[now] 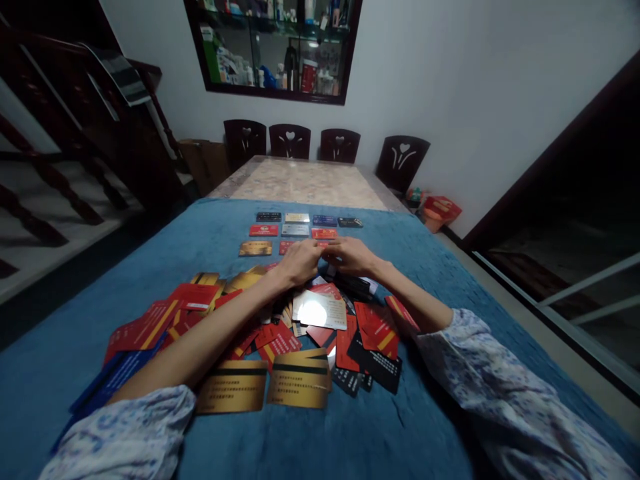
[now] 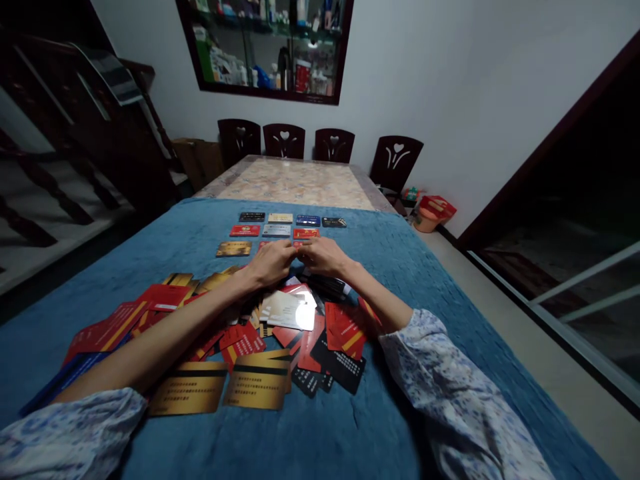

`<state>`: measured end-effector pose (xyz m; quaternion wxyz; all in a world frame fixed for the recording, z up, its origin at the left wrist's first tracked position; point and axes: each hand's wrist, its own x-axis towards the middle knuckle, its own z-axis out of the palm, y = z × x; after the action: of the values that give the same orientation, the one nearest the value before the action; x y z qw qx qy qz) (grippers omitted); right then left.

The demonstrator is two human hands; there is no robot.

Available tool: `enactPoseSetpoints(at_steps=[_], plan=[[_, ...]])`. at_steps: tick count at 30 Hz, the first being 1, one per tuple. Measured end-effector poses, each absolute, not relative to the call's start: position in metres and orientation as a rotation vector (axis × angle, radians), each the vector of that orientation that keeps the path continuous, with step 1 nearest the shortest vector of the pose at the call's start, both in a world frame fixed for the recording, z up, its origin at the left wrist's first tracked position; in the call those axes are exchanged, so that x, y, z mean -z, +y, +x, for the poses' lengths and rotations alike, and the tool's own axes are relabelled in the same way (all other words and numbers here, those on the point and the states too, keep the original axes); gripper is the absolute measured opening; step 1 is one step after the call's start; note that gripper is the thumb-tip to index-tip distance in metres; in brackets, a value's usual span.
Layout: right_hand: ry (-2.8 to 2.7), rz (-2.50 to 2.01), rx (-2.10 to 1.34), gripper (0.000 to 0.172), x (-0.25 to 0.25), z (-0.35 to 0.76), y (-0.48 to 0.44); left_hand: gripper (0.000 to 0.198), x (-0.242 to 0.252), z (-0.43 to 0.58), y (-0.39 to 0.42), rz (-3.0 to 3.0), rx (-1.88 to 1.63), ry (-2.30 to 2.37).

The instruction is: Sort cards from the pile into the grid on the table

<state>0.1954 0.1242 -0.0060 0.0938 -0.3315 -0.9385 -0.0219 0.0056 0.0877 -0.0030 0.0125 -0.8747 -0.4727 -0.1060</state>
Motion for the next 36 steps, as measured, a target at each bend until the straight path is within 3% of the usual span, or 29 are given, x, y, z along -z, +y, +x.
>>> enactPoseSetpoints(at_steps=[14, 30, 36], plan=[[-2.798, -1.102, 0.022, 0.020, 0.019, 0.246, 0.088, 0.025, 0.009, 0.034, 0.072, -2.999, 0.249, -1.070], [-2.806, -1.198, -0.144, 0.026, 0.020, 0.263, 0.083, 0.036, 0.019, 0.041, 0.081, -3.071, 0.087, -1.098], [-2.791, -1.197, -0.203, 0.037, 0.026, 0.268, 0.085, 0.033, 0.026, 0.045, 0.089, -3.082, 0.160, -1.057]])
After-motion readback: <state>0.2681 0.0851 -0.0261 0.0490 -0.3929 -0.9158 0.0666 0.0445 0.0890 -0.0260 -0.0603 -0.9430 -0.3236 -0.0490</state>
